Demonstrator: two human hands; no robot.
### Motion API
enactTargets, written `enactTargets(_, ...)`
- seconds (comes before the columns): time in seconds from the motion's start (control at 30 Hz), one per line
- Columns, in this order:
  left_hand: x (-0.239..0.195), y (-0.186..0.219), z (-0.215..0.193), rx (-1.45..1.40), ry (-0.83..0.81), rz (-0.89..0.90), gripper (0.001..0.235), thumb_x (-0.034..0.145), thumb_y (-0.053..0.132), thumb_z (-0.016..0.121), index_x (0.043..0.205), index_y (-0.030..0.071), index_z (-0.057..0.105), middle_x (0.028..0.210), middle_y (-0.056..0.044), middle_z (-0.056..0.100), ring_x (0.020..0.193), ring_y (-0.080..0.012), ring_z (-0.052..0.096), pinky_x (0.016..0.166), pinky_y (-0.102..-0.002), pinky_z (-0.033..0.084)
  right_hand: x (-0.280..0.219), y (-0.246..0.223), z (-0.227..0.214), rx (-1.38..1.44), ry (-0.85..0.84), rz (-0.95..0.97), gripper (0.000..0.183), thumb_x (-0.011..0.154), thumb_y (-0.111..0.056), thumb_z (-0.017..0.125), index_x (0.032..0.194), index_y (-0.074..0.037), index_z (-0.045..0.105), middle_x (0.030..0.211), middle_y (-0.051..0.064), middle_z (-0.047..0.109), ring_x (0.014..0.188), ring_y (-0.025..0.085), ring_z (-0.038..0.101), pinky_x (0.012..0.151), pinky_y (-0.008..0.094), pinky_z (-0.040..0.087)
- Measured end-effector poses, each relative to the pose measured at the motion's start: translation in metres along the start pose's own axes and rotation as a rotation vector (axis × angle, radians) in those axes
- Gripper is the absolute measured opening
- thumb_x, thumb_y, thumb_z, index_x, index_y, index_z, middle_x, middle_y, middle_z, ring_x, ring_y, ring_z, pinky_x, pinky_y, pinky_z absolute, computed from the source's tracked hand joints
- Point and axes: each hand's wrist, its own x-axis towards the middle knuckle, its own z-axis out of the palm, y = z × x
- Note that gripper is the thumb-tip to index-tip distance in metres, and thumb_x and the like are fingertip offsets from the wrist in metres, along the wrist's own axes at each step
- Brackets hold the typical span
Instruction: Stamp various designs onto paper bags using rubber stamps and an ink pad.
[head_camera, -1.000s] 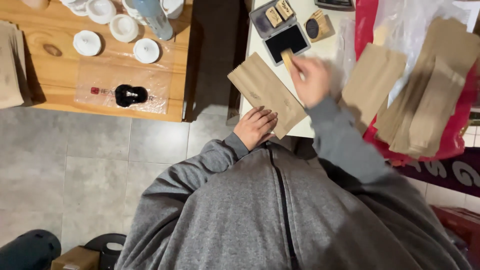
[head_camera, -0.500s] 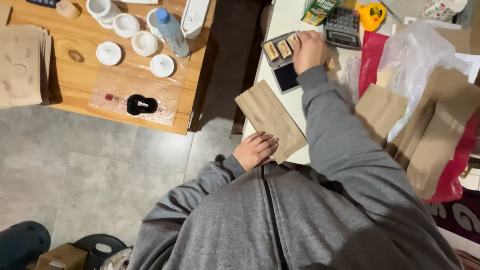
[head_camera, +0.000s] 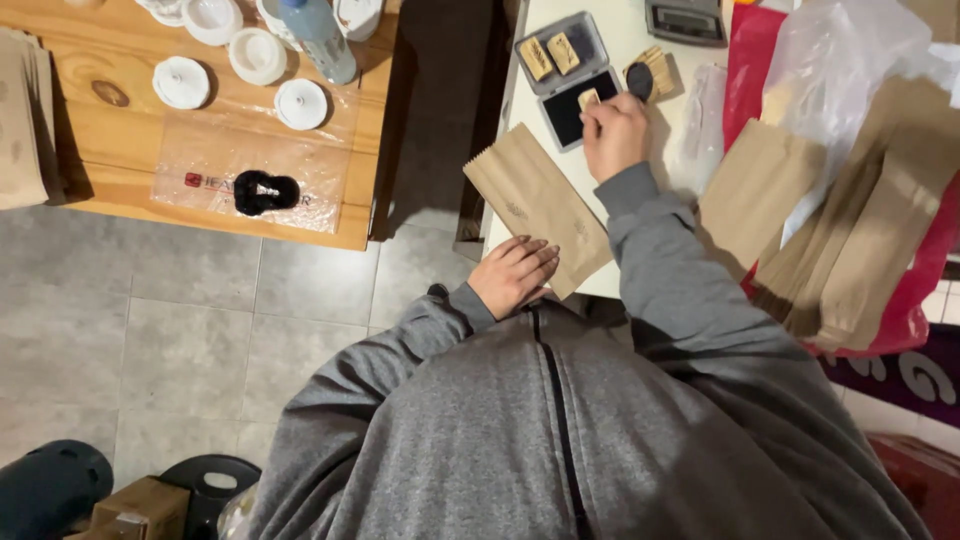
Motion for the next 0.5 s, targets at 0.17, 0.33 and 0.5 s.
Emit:
enactTargets(0.17,0.000,0.002,-0.004,-0.004,0.004,0.005,0.055,0.099,0.038,0.063,0.142,0.004,0.056,0.150,-0.010,0.055,0.139,-0.0268,0.052,0.118,-0.043,0.039,-0.004,0.023,0.005,-0.127,-0.037,-0.032,0.007,0.086,-0.001,0.075,0.079,-0.004,0.075,0.080,0.010,0.058,0.070,0.029,0.055,0.065,0.041,0.050)
enactTargets(0.33,-0.018,0.001,-0.021,-0.011,0.135,-0.092,0.062,0.099,0.044,0.063,0.145,0.005,0.054,0.150,-0.010,0.055,0.140,-0.0281,0.053,0.118,-0.044,0.042,-0.016,-0.001,0.002,0.407,0.024,0.232,0.011,0.085,0.013,0.078,0.091,0.005,0.076,0.086,0.010,0.069,0.070,0.017,0.065,0.064,0.027,0.057)
enactTargets(0.5,-0.042,-0.015,0.003,0.028,0.215,-0.089,0.058,0.099,0.041,0.068,0.146,0.009,0.057,0.148,-0.011,0.059,0.138,-0.0315,0.054,0.120,-0.047,0.039,-0.051,-0.047,0.015,0.076,-0.166,0.018,0.013,0.085,-0.025,0.085,0.095,-0.017,0.082,0.089,0.001,0.070,0.081,0.025,0.070,0.071,0.034,0.060)
